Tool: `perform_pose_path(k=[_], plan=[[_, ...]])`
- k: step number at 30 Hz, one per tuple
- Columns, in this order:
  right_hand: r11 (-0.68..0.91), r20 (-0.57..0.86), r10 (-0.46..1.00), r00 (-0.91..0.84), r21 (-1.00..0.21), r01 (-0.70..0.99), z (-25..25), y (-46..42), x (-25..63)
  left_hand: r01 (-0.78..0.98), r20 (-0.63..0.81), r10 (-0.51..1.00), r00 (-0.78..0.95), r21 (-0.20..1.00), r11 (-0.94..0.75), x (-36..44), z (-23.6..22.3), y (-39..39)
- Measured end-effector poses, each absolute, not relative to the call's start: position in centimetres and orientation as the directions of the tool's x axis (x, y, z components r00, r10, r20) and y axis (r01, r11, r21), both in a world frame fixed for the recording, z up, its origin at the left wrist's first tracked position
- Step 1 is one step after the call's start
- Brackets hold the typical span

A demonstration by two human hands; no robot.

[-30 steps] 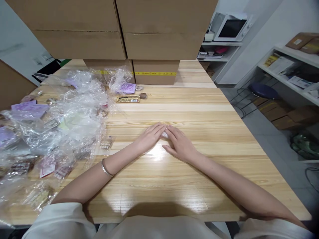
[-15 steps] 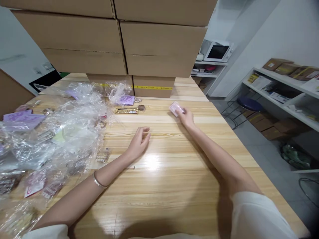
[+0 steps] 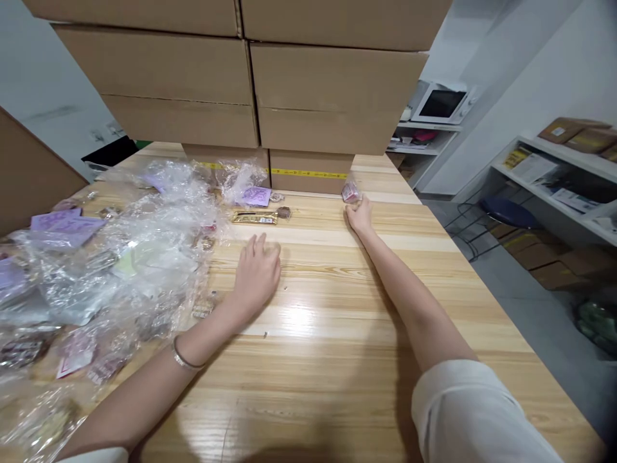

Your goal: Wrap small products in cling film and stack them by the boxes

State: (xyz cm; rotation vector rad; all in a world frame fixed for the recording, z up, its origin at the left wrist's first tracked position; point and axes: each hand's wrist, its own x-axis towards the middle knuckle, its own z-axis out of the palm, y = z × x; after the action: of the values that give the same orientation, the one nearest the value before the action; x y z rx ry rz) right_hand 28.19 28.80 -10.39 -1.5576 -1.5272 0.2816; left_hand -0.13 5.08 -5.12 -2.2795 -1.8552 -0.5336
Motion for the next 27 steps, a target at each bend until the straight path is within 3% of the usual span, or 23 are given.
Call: perform_pose_path(k=[4, 11, 16, 20, 24, 27], plan=[[0.177, 0.389, 0.913, 0.120, -0.645, 0.743, -11.5, 23.7, 28.1, 0.999, 0.320, 0.947, 0.009, 0.037, -0.022, -1.9, -4.9, 6.9], [0.349, 0.428, 0.892, -0.145, -0.450, 0.822, -12.1, 15.8, 27.1, 0.934, 0.354, 0.915, -0.191, 0.351, 0.060, -3.6, -3.5, 17.1], [0.397, 0.433, 0.879, -0.197, -0.439, 0.806, -11.6, 13.3, 27.0, 0.877, 0.316, 0.906, -0.282, 0.469, 0.109, -5.3, -2.9, 21.4], [0.397, 0.390, 0.901, -0.189, -0.566, 0.722, -11.0, 13.2, 27.2, 0.852, 0.494, 0.851, -0.180, 0.511, -0.117, -4.8, -0.8, 19.7], [0.368, 0.323, 0.930, -0.176, -0.818, 0.443, -9.5, 13.2, 27.1, 0.715, 0.607, 0.786, -0.114, 0.599, -0.360, -2.1, 2.5, 14.5], [0.313, 0.260, 0.920, -0.295, -0.937, 0.152, -7.2, 11.8, 26.8, 0.459, 0.498, 0.861, -0.102, 0.792, -0.403, 0.3, 3.5, 9.8]])
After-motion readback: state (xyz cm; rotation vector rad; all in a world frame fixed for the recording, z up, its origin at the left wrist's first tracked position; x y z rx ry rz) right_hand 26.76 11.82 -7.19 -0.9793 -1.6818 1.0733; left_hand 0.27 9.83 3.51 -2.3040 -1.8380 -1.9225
